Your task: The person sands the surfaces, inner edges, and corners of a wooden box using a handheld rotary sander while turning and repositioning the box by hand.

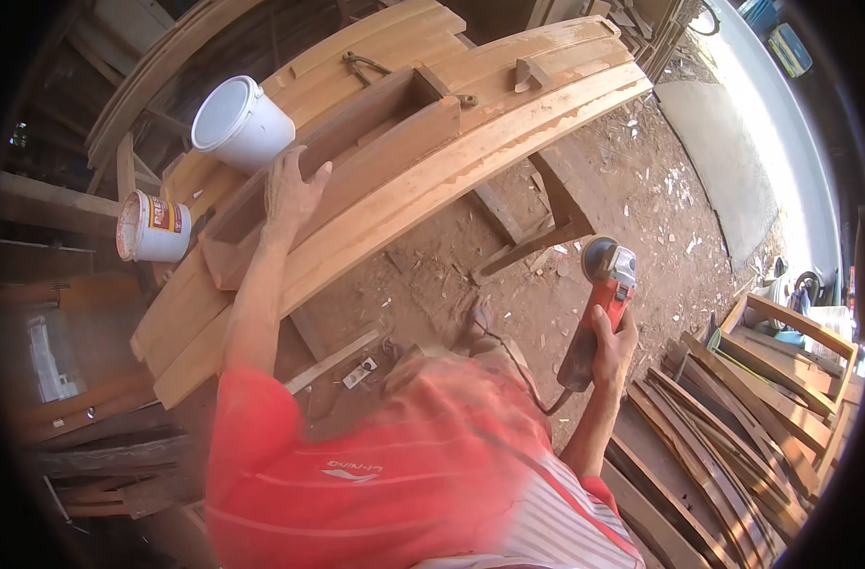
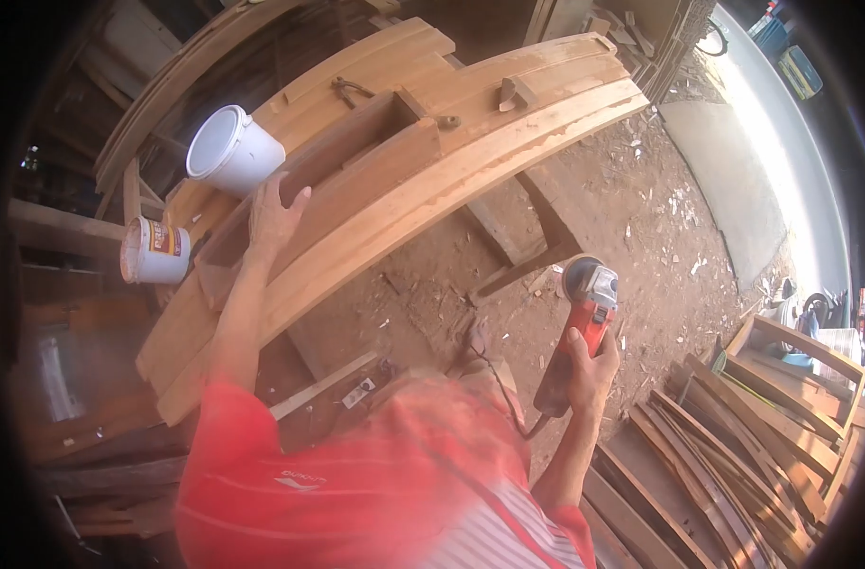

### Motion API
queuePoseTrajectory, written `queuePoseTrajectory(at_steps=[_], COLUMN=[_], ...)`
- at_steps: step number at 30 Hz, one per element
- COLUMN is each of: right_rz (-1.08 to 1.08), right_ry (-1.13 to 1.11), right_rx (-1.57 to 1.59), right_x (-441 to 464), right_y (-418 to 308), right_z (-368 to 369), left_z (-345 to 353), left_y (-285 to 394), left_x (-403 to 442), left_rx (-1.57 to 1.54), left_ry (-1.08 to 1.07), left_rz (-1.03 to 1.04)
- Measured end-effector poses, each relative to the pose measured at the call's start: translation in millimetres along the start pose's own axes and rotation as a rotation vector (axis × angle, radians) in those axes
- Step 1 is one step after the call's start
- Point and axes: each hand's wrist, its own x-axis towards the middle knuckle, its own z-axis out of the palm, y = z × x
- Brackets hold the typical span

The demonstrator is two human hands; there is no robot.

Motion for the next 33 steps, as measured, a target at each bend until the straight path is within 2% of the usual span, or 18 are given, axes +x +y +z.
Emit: queuePoseTrajectory(at_steps=[2,4,11,14,17,20,22,26,28,29,31,33], right_rz=[-0.004,0.008,0.002,0.008,-0.030,-0.018,0.008,0.032,0.041,0.033,0.020,-0.002], right_ry=[0.054,0.049,0.067,0.042,0.064,0.033,-0.003,-0.060,-0.153,-0.184,-0.228,-0.298], right_rx=[-0.002,0.026,0.013,0.018,-0.007,-0.029,0.012,-0.028,-0.052,-0.035,-0.050,-0.048], right_x=[1.0,5.6,1.5,-1.4,-0.7,-3.0,-3.5,-1.1,-0.1,0.3,-1.0,-2.4], right_y=[0.6,4.5,4.4,5.5,7.9,11.6,12.4,-4.3,-8.5,-10.0,-15.2,-22.7], right_z=[-4.1,-7.6,-18.8,-26.0,-29.9,-35.6,-27.4,-11.4,1.4,9.5,26.2,41.7], left_z=[-1.8,4.7,-12.2,-33.4,-56.3,-81.2,-84.9,-65.7,-63.3,-62.9,-61.9,-45.0], left_y=[7.3,3.0,-13.7,-28.5,-23.5,-23.7,-29.7,-34.1,-26.9,-20.6,-3.6,-8.7], left_x=[-14.8,-19.3,6.2,31.4,64.8,47.4,34.3,13.9,7.9,5.2,5.9,2.4], left_rx=[-0.022,0.097,0.076,0.098,0.075,0.006,-0.277,-0.326,-0.303,-0.312,-0.121,-0.158], left_ry=[-0.089,-0.339,-0.360,-0.314,-0.364,-0.453,-0.338,-0.336,-0.518,-0.522,-0.664,-0.587], left_rz=[-0.070,-0.149,-0.067,-0.036,-0.056,-0.152,-0.072,-0.127,-0.156,-0.173,-0.214,-0.178])
